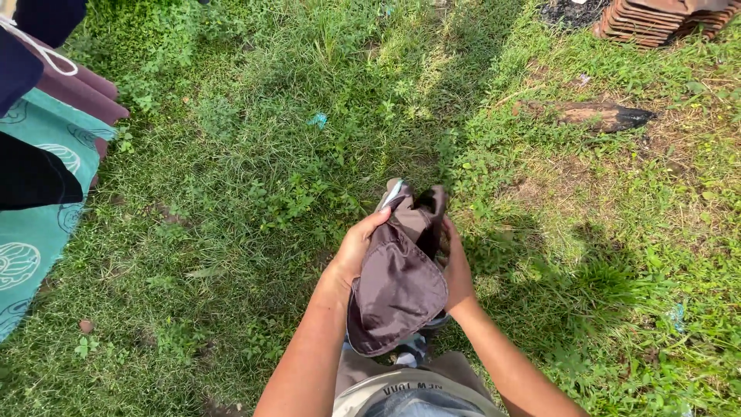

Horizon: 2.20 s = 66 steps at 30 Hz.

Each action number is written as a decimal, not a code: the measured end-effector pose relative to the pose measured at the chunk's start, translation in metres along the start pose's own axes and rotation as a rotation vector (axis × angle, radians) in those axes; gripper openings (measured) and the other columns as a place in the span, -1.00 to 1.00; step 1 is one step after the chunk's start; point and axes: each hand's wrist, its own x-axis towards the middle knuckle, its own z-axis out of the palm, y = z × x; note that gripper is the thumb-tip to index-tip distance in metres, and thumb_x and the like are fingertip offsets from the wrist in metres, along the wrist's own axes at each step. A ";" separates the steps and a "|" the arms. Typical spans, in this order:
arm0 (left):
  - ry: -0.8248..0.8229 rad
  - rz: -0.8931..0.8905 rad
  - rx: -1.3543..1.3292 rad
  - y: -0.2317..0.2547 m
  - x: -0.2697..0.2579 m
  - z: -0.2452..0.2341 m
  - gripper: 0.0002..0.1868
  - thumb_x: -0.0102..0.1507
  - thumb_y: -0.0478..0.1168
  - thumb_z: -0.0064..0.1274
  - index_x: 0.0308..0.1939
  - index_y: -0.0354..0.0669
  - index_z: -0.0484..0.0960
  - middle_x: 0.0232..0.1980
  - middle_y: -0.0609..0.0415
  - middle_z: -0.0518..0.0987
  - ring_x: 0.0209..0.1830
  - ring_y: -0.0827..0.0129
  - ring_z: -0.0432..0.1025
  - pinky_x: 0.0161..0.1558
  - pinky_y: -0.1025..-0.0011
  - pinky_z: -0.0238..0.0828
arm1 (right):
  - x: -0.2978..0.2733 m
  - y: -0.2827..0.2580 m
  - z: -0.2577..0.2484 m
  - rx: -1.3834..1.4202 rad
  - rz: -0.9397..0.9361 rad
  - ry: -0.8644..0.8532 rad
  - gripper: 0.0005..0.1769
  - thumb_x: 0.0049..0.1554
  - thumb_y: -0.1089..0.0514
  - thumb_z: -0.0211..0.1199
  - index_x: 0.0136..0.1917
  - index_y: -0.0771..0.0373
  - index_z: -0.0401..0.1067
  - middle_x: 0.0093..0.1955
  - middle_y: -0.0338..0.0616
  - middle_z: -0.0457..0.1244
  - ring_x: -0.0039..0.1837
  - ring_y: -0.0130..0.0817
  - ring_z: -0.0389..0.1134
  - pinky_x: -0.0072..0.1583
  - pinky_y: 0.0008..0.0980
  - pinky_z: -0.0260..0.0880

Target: Hanging wet laundry on a clothesline to dry

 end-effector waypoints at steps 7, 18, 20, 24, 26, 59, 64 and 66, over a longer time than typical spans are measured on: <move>-0.097 0.086 -0.067 0.027 -0.030 0.016 -0.44 0.16 -0.14 0.27 0.16 -0.41 0.59 0.02 -0.34 0.64 -0.06 -0.12 0.59 0.03 -0.11 0.55 | 0.036 0.016 -0.032 -0.253 0.099 -0.081 -0.64 0.18 0.29 0.21 0.26 0.27 0.45 0.19 0.14 0.31 0.28 0.16 0.29 0.34 0.18 0.19; 0.777 0.560 1.309 0.042 -0.018 -0.049 -0.43 0.14 -0.01 0.35 0.20 0.07 0.55 0.23 -0.07 0.39 0.28 -0.15 0.37 0.25 -0.01 0.38 | 0.049 -0.011 -0.024 0.559 0.587 -0.097 -0.68 0.14 0.25 0.22 0.16 0.40 0.48 -0.01 0.33 0.40 -0.04 0.17 0.49 0.07 0.26 0.49; 0.503 1.015 1.252 0.018 -0.022 -0.051 -0.80 0.39 -0.04 0.02 -0.23 -0.02 0.58 -0.26 0.07 0.54 -0.18 0.20 0.48 -0.08 0.26 0.42 | 0.044 -0.014 -0.009 0.638 0.600 -0.083 -0.74 0.14 0.21 0.30 0.10 0.34 0.49 -0.04 0.17 0.43 -0.02 0.01 0.51 0.10 0.06 0.52; 0.033 0.861 1.554 -0.057 -0.022 -0.058 -0.69 0.32 0.12 -0.05 -0.36 0.07 0.57 -0.44 0.14 0.54 -0.26 0.12 0.53 -0.17 0.20 0.45 | 0.055 -0.019 0.001 0.691 0.686 -0.098 -0.69 0.15 0.14 0.28 0.09 0.40 0.49 -0.02 0.24 0.43 0.01 0.07 0.51 0.13 0.09 0.52; -0.020 0.421 1.571 -0.074 -0.045 -0.036 -0.28 0.25 -0.20 -0.01 0.50 -0.14 0.17 0.38 -0.33 0.38 0.30 -0.39 0.34 0.24 -0.26 0.31 | 0.056 -0.024 -0.002 0.698 0.754 -0.080 -0.63 0.17 0.08 0.25 0.11 0.43 0.48 0.01 0.24 0.42 0.02 0.08 0.50 0.14 0.11 0.51; -0.058 0.671 0.415 -0.019 -0.064 0.065 -0.68 0.42 -0.24 -0.07 -0.47 -0.11 0.40 -0.45 0.14 0.27 -0.37 0.43 0.18 -0.28 0.47 0.19 | -0.012 0.014 -0.014 -0.420 -0.162 0.018 -0.14 0.05 0.34 0.38 0.51 0.63 0.07 0.21 0.57 0.27 0.15 0.27 0.44 0.19 0.09 0.51; -0.122 0.544 0.336 -0.053 -0.014 0.030 -0.68 0.44 -0.25 -0.11 -0.44 -0.11 0.45 -0.61 0.14 0.30 -0.59 0.48 0.18 -0.46 0.54 0.11 | 0.009 0.027 -0.015 -0.120 -0.152 0.174 -0.16 -0.01 0.53 0.17 0.51 0.38 -0.01 0.28 0.30 0.20 0.17 0.03 0.40 0.15 -0.13 0.51; -0.155 0.526 0.280 -0.050 -0.023 0.038 -0.67 0.46 -0.25 -0.11 -0.43 -0.13 0.47 -0.63 0.09 0.35 -0.64 0.44 0.23 -0.48 0.54 0.16 | 0.010 0.036 -0.013 -0.046 -0.276 0.250 -0.22 -0.06 0.54 0.23 0.39 0.33 0.08 0.18 0.11 0.21 0.13 -0.09 0.39 0.10 -0.19 0.50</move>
